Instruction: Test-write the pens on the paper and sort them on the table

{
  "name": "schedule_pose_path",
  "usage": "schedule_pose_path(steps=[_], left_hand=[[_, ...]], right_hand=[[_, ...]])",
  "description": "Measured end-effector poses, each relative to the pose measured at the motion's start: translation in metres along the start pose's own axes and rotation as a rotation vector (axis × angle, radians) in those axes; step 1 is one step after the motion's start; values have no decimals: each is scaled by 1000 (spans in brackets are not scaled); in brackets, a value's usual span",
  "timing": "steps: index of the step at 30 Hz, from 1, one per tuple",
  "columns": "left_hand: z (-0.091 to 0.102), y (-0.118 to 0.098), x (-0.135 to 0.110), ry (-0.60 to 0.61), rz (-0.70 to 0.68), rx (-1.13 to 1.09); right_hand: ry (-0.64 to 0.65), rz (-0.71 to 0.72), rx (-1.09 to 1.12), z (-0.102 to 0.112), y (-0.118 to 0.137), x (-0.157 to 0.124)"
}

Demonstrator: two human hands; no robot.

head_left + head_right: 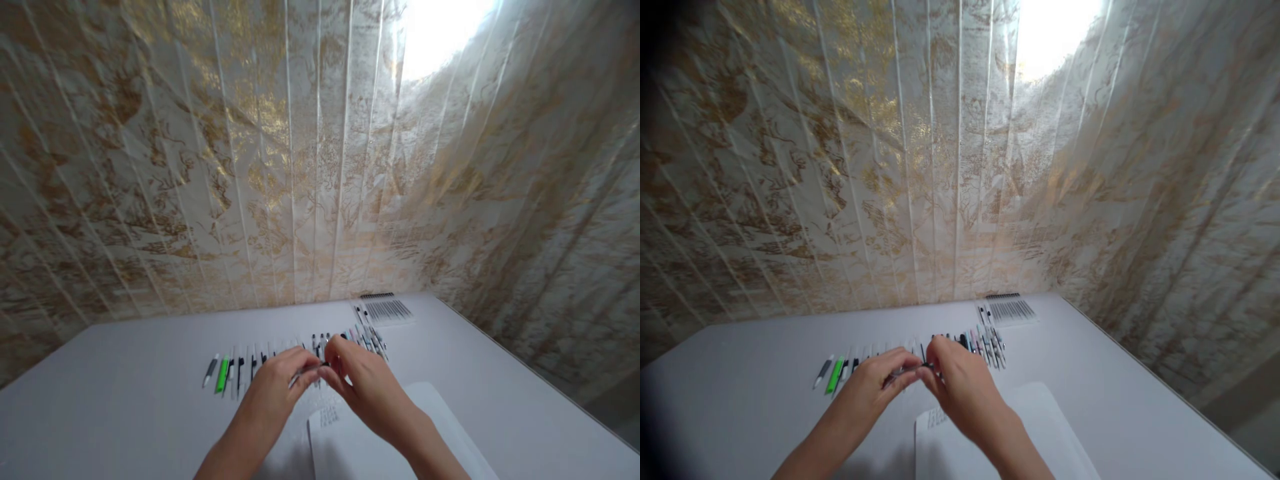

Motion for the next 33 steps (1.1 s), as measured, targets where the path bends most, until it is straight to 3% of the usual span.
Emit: schedule_pose_path(steps=[7,13,18,23,29,33], left_hand=[[-3,3,0,11,34,46],[-4,6,1,8,61,27],[-5,6,2,21,56,40],[-6,8,2,28,64,32],[-7,6,1,17,49,30],[-5,5,0,9,63,13]], right_hand=[[36,-92,4,-5,-11,2],[25,15,91,3,-4,1],[47,-125,-2,-3,-14,4],[39,5,98,1,-5,0],[69,-112,-4,-8,-11,3],[36,-63,56,-1,-8,2]])
Point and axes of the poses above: each hand's wrist, its own x-axis towards the middle knuckle, its own z-axis out of the back of the hand, y = z × x, the point moved 7 cm from there along x, towards the middle knuckle, and after that the axes turned 6 degrees about y, right-handed, at the moved point
